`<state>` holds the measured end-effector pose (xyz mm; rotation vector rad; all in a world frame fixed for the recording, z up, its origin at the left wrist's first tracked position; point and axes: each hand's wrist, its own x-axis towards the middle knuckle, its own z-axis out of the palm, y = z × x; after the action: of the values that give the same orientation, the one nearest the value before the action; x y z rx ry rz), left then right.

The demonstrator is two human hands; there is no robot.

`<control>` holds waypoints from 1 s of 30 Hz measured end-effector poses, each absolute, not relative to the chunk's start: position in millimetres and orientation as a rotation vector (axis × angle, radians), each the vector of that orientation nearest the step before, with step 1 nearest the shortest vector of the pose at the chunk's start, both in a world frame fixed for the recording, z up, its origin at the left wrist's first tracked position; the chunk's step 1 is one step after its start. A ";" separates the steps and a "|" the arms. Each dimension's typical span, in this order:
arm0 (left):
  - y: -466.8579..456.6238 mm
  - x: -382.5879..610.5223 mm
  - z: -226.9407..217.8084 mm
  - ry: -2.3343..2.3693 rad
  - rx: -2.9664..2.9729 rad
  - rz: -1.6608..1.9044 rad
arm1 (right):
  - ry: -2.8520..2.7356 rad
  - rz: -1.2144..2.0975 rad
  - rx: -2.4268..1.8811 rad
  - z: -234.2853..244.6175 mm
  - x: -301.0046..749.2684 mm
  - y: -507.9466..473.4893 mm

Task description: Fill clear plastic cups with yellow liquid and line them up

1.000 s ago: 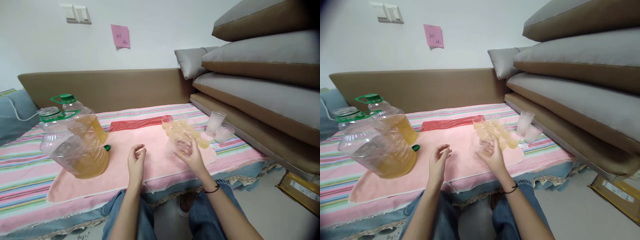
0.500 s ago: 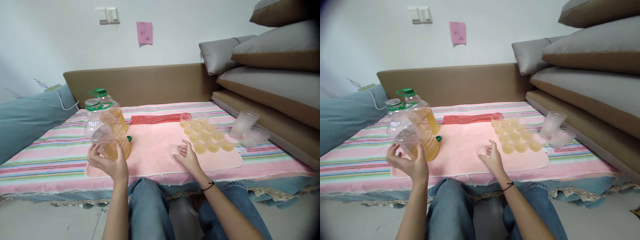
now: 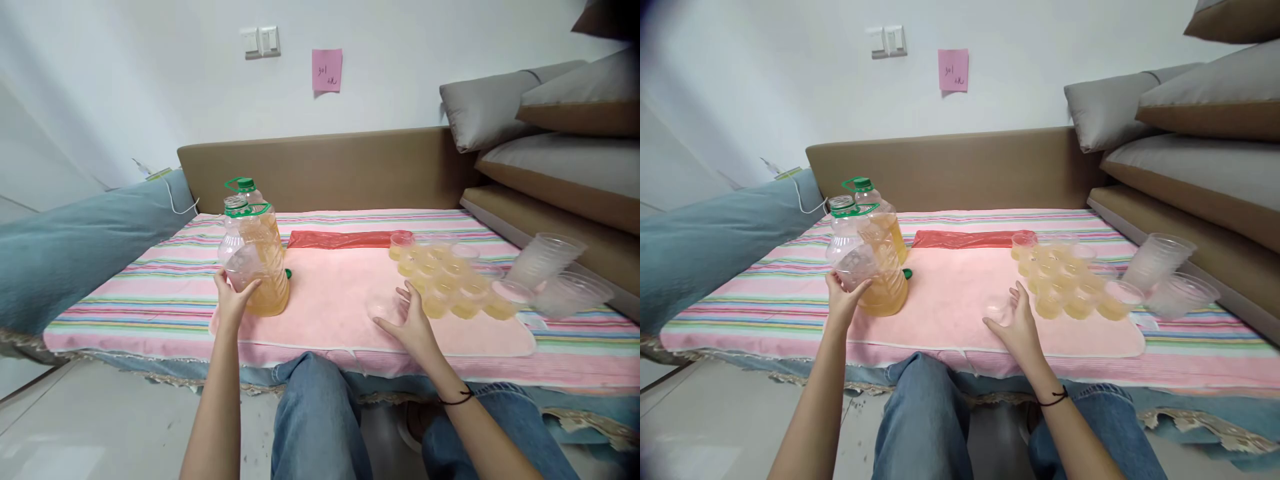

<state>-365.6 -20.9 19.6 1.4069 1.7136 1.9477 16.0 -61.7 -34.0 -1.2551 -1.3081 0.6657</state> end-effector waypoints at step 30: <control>-16.6 -370.0 4.5 1.527 1.021 2.234 | -1.759 0.811 -0.935 -29.7 -134.8 -59.5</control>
<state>-370.0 -16.6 4.5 1.0207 1.5273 2.2335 -134.8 -59.5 -29.7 -0.9353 -1.7588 0.8106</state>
